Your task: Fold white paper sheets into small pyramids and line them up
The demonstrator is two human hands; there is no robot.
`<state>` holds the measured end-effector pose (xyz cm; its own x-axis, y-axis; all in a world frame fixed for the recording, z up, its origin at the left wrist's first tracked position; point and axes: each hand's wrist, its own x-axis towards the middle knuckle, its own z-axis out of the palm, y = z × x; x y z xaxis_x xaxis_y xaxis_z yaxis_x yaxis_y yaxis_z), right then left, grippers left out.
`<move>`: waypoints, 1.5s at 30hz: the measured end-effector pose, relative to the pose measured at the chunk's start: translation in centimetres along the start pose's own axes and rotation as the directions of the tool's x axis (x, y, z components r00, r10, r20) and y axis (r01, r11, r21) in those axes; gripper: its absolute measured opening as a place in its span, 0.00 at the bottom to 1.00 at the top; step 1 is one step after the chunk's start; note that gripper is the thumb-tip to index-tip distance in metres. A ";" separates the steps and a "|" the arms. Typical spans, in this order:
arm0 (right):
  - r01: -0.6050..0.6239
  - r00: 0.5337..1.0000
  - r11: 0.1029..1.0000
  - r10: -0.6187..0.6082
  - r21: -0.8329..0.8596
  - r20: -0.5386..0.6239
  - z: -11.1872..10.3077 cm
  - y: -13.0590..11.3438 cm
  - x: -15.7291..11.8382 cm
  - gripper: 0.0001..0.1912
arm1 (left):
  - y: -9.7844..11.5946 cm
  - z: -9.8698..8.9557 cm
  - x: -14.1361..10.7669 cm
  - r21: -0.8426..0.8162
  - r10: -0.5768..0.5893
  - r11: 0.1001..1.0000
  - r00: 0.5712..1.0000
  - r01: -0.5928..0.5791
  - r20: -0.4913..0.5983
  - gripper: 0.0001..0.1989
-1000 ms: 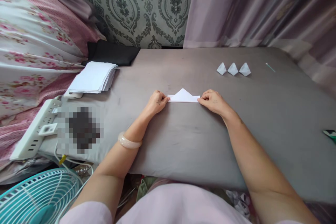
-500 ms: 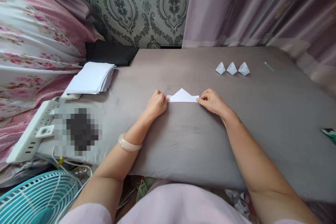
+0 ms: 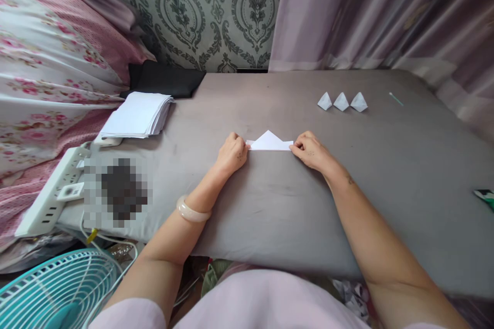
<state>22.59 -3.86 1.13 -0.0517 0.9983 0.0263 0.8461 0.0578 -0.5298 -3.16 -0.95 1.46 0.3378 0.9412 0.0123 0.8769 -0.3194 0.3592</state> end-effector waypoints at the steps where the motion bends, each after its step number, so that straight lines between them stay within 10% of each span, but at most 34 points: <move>1: 0.009 1.000 1.000 -0.009 -0.014 -0.009 0.0 0.0 -0.1 0.10 | 0.0 0.0 0.0 0.002 0.005 1.000 1.000 -0.005 -0.001 0.11; 9: 0.084 0.977 0.992 -0.101 -0.095 -0.188 1.6 -0.9 -0.6 0.06 | -0.2 0.7 -0.1 0.104 0.222 0.972 0.966 -0.209 -0.133 0.16; 18: 0.103 0.994 0.868 -0.102 -0.485 0.028 1.1 -4.9 -2.8 0.18 | 1.3 -0.6 -0.3 0.296 0.479 0.819 0.870 -0.491 0.118 0.15; 28: -0.007 0.998 0.780 0.048 -0.625 0.049 3.5 -10.6 -4.5 0.26 | 4.8 0.5 -3.6 0.406 0.220 0.882 0.971 -0.239 0.093 0.21; 45: 0.079 0.991 0.879 -0.122 -0.470 -0.060 1.8 -5.9 -5.0 0.25 | 3.7 -0.1 -4.3 0.323 0.131 0.933 0.985 -0.160 0.108 0.26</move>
<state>16.90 -9.16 2.58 -0.1223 0.9823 0.1417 0.9890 0.1326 -0.0653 -1.36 -6.13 2.89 0.4850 0.8735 -0.0419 0.8745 -0.4840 0.0321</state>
